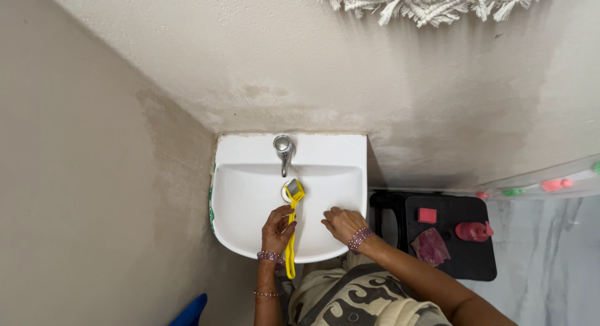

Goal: The person scrubs a white wall-mounted sink using a pink sponge and a yellow brush. They wipe the basin, faucet, and drain area, then rinse the sponge under running water and continue scrubbing the sink surface.

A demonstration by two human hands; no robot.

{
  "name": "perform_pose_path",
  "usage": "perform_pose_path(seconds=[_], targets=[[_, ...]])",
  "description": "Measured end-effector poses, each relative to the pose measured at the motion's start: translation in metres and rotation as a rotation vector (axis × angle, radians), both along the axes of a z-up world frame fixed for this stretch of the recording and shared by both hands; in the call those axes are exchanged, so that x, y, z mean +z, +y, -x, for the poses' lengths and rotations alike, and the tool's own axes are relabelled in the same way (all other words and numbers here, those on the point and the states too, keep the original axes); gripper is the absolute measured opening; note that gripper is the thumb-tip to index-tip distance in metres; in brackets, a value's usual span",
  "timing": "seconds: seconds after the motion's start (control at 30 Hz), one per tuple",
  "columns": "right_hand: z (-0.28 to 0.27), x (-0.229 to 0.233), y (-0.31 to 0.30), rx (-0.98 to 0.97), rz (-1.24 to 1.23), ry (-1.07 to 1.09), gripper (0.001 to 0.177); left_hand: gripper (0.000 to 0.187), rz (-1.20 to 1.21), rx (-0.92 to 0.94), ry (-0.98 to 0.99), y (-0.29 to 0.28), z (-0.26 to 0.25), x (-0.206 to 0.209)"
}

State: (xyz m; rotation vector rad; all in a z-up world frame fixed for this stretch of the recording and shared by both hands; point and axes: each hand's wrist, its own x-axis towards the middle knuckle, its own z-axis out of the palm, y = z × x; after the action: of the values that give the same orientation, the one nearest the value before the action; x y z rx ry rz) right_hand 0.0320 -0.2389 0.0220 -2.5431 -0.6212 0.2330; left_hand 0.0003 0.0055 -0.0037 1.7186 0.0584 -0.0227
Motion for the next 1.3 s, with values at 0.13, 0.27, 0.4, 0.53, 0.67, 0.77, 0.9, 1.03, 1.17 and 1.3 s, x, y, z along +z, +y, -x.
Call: perform_pose_path(seconds=[0.13,0.27,0.4,0.53,0.67,0.77,0.9,1.03,1.17,1.3], targets=[[0.002,-0.003,0.000,-0.012,0.009,0.033,0.025,0.043,-0.022,-0.008,0.017,-0.002,0.003,0.003],[0.001,-0.004,0.001,-0.008,0.005,0.022,0.025,0.042,-0.018,-0.012,0.054,-0.003,0.001,0.010],[0.002,-0.002,0.000,-0.002,0.038,0.028,0.027,0.040,-0.047,0.001,0.038,-0.003,0.002,0.011],[0.002,0.001,0.001,0.012,0.041,0.024,0.027,0.038,-0.044,0.030,0.013,-0.003,0.003,0.010],[0.003,0.001,0.001,0.006,0.050,0.051,0.026,0.037,-0.080,0.048,0.030,-0.002,0.003,0.010],[0.002,-0.001,0.002,-0.004,0.050,0.034,0.025,0.039,-0.063,0.047,0.020,-0.003,0.002,0.012],[0.006,-0.006,0.001,-0.017,0.013,-0.004,0.023,0.040,-0.118,0.032,0.003,-0.006,0.004,0.016],[0.009,-0.010,0.001,-0.024,0.048,-0.005,0.023,0.041,-0.103,0.030,0.034,-0.007,0.006,0.017],[0.003,-0.012,0.002,-0.031,0.057,-0.040,0.023,0.044,-0.072,0.037,0.023,-0.006,0.002,0.013],[0.012,-0.014,0.000,-0.028,0.074,0.017,0.023,0.050,0.013,0.041,0.009,-0.003,0.008,0.001]])
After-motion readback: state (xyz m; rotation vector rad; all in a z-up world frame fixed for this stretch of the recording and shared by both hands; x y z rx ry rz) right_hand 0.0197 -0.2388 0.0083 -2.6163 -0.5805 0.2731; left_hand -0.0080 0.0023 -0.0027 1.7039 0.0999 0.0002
